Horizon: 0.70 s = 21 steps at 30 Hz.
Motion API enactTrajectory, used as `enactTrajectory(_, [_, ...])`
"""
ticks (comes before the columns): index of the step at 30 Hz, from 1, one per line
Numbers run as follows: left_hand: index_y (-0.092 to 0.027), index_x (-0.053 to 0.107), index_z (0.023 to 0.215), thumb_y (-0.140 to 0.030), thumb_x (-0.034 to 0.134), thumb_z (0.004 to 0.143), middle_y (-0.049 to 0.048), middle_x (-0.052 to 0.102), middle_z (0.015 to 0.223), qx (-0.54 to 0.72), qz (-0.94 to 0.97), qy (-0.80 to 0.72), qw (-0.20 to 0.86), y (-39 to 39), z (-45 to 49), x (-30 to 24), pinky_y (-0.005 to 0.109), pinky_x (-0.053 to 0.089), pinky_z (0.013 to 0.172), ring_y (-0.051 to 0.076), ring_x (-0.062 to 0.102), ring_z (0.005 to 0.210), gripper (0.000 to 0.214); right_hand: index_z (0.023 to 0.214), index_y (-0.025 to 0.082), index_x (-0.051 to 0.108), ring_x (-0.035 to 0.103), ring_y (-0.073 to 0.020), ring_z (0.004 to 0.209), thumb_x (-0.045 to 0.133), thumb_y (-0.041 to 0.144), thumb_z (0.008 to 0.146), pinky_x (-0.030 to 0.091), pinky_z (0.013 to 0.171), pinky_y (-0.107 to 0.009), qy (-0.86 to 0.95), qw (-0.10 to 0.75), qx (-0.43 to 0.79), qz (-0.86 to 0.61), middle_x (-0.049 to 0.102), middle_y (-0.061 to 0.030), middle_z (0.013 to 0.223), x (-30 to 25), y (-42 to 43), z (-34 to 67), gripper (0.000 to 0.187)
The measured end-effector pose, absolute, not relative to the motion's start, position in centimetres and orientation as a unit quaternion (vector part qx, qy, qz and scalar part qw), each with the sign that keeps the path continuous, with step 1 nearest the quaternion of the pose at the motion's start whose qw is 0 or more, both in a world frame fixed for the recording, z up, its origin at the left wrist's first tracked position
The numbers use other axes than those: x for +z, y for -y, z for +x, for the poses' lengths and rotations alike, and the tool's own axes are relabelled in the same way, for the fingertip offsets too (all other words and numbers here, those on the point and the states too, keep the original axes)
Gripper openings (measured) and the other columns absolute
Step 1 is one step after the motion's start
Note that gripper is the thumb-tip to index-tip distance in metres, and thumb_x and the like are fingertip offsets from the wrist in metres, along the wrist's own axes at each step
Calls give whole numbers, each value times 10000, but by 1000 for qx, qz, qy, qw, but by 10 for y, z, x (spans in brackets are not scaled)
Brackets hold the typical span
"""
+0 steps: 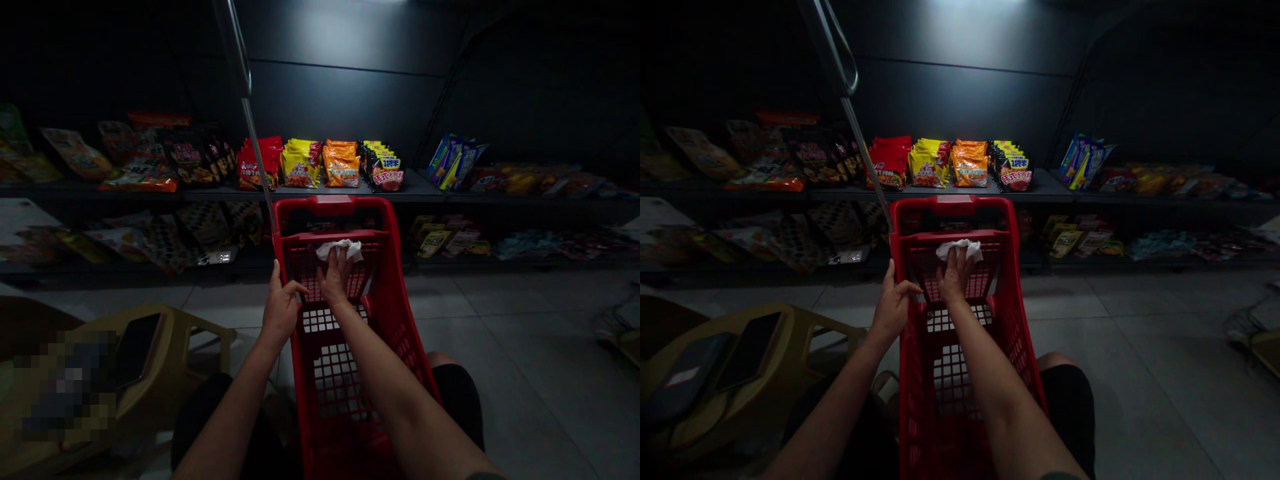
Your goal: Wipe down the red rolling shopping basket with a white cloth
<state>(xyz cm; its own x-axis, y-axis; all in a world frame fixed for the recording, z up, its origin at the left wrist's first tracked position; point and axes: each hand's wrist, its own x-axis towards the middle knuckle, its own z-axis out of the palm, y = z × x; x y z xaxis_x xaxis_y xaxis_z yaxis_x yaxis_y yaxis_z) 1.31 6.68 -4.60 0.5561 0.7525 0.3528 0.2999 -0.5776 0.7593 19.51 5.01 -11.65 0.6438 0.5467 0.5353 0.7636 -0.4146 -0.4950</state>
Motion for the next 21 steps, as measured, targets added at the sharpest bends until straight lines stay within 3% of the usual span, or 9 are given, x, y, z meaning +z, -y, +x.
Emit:
enactTrajectory(4, [-208, 728, 829, -79, 481, 865, -44, 12, 1711, 346, 813, -328, 334, -67, 10, -45, 509, 270, 1248, 289, 193, 1552, 281, 1564, 110, 226, 220, -310, 1505, 429, 298, 940, 281, 1188, -497, 283, 461, -184, -821, 192, -219, 1610, -117, -25, 240, 683])
enactTrajectory(7, [-220, 729, 835, -75, 490, 859, -62, 24, 1709, 351, 809, -329, 336, -66, 11, -47, 505, 262, 1252, 282, 196, 1552, 280, 1579, 158, 186, 281, -281, 1481, 450, 306, 936, 323, 1172, -442, 294, 484, -191, -802, 273, -187, 1581, -115, -34, 230, 711])
enactTrajectory(13, [-223, 729, 829, -82, 484, 869, -68, 35, 1709, 355, 811, -328, 330, -66, 11, -49, 475, 281, 1245, 268, 214, 1548, 285, 1516, 75, 372, 130, -392, 1512, 596, 401, 875, 224, 1187, -585, 415, 391, -145, -808, 201, -244, 1614, -119, -69, 170, 753])
enactTrajectory(17, [-221, 725, 809, -73, 493, 853, -80, 34, 1707, 359, 809, -329, 329, -66, 9, -49, 478, 259, 1254, 265, 189, 1554, 278, 1511, 165, 411, 176, -322, 1518, 416, 371, 984, 265, 1185, -538, 392, 399, -152, -815, 223, -179, 1623, -124, -40, 207, 566])
enactTrajectory(21, [-227, 726, 816, -84, 497, 863, -100, -18, 1704, 350, 805, -335, 342, -66, 12, -51, 480, 280, 1246, 273, 209, 1548, 274, 1555, 120, 298, 179, -287, 1522, 343, 263, 989, 249, 1201, -529, 287, 466, -190, -815, 208, -217, 1612, -124, -25, 233, 586])
